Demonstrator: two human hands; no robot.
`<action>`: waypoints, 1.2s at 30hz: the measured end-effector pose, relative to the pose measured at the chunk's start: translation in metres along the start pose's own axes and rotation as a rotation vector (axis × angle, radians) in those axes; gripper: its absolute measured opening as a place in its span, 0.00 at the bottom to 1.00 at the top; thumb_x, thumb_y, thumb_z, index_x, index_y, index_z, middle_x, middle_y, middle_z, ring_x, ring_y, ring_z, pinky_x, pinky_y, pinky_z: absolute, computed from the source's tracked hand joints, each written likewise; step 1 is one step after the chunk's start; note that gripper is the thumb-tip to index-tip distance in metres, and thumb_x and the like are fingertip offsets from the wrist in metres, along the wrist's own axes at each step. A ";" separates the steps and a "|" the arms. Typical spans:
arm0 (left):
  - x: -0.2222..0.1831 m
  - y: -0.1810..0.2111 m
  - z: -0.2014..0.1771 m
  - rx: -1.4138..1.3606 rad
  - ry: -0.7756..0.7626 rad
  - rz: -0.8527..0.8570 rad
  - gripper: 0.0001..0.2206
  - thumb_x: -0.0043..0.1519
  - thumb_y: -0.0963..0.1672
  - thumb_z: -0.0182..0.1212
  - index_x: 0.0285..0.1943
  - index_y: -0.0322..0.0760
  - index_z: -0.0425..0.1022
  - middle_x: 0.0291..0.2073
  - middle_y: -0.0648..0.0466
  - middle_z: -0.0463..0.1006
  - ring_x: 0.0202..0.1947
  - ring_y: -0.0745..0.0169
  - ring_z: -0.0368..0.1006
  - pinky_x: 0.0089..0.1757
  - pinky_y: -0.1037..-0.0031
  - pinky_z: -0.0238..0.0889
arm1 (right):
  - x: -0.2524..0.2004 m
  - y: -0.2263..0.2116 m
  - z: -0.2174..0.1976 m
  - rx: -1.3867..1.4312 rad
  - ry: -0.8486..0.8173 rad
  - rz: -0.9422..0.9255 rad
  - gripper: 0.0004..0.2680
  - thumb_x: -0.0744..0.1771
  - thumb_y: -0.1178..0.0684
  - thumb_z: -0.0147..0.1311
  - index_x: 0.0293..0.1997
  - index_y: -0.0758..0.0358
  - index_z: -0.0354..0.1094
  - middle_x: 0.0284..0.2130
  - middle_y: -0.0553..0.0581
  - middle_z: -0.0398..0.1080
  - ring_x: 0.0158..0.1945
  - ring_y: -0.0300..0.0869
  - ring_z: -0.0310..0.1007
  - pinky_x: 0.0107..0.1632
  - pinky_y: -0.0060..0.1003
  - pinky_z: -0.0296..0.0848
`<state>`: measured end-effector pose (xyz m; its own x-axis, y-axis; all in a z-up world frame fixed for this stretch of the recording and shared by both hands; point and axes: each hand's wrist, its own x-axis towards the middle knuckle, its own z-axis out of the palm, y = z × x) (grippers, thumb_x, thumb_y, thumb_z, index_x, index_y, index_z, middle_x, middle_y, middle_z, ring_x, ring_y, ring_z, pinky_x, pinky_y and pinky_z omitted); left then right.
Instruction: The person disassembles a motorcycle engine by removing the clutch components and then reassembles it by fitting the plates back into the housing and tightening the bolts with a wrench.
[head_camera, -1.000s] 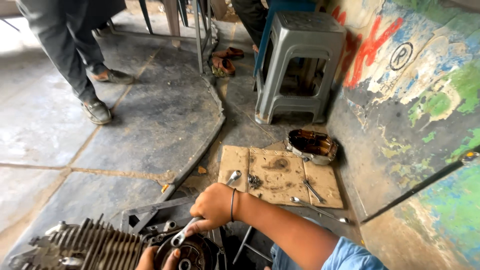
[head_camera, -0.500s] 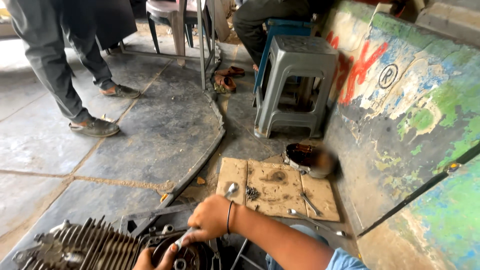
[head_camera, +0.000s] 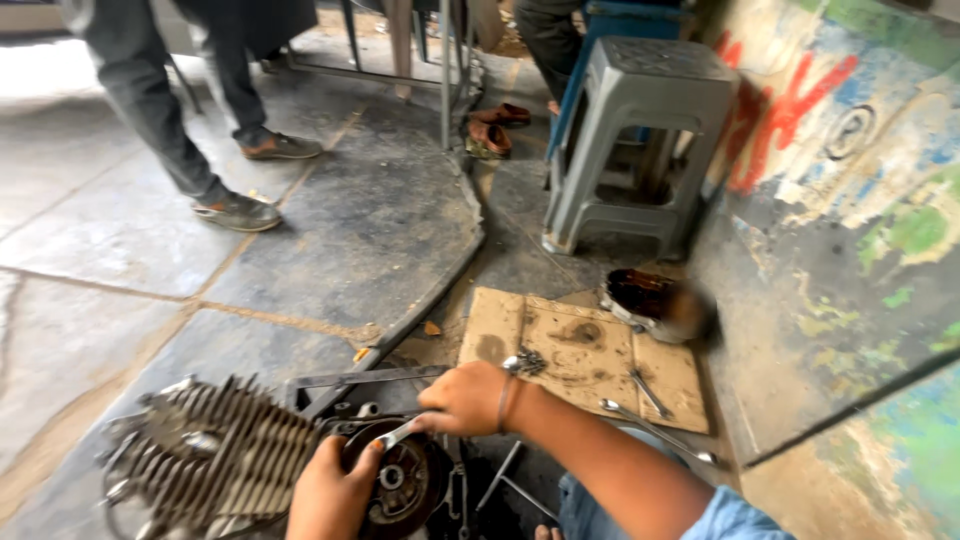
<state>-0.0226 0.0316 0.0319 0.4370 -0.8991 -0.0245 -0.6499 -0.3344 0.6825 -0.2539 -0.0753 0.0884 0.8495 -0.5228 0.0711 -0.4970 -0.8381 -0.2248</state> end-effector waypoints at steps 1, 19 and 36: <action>-0.005 0.010 -0.007 -0.054 -0.043 0.018 0.22 0.56 0.53 0.67 0.49 0.33 0.77 0.39 0.38 0.83 0.44 0.41 0.81 0.47 0.59 0.71 | -0.004 0.005 -0.004 0.050 -0.003 0.050 0.24 0.68 0.26 0.37 0.41 0.54 0.74 0.34 0.59 0.77 0.41 0.54 0.78 0.41 0.50 0.74; -0.018 0.007 0.005 -0.108 0.055 0.189 0.20 0.60 0.52 0.64 0.39 0.29 0.68 0.37 0.38 0.77 0.41 0.36 0.74 0.44 0.54 0.66 | -0.060 -0.024 0.013 -0.026 0.066 0.376 0.17 0.70 0.35 0.43 0.39 0.61 0.67 0.34 0.64 0.74 0.42 0.60 0.75 0.46 0.54 0.73; 0.040 -0.037 0.051 0.053 0.041 0.103 0.21 0.58 0.54 0.65 0.40 0.33 0.71 0.36 0.40 0.77 0.42 0.42 0.76 0.45 0.55 0.68 | -0.053 -0.032 0.047 -0.159 0.299 0.450 0.17 0.68 0.35 0.47 0.47 0.60 0.68 0.32 0.61 0.74 0.40 0.57 0.75 0.45 0.52 0.69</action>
<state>-0.0134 -0.0066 -0.0317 0.3907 -0.9175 0.0743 -0.7240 -0.2564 0.6404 -0.2750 -0.0132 0.0461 0.4722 -0.8360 0.2794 -0.8389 -0.5236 -0.1488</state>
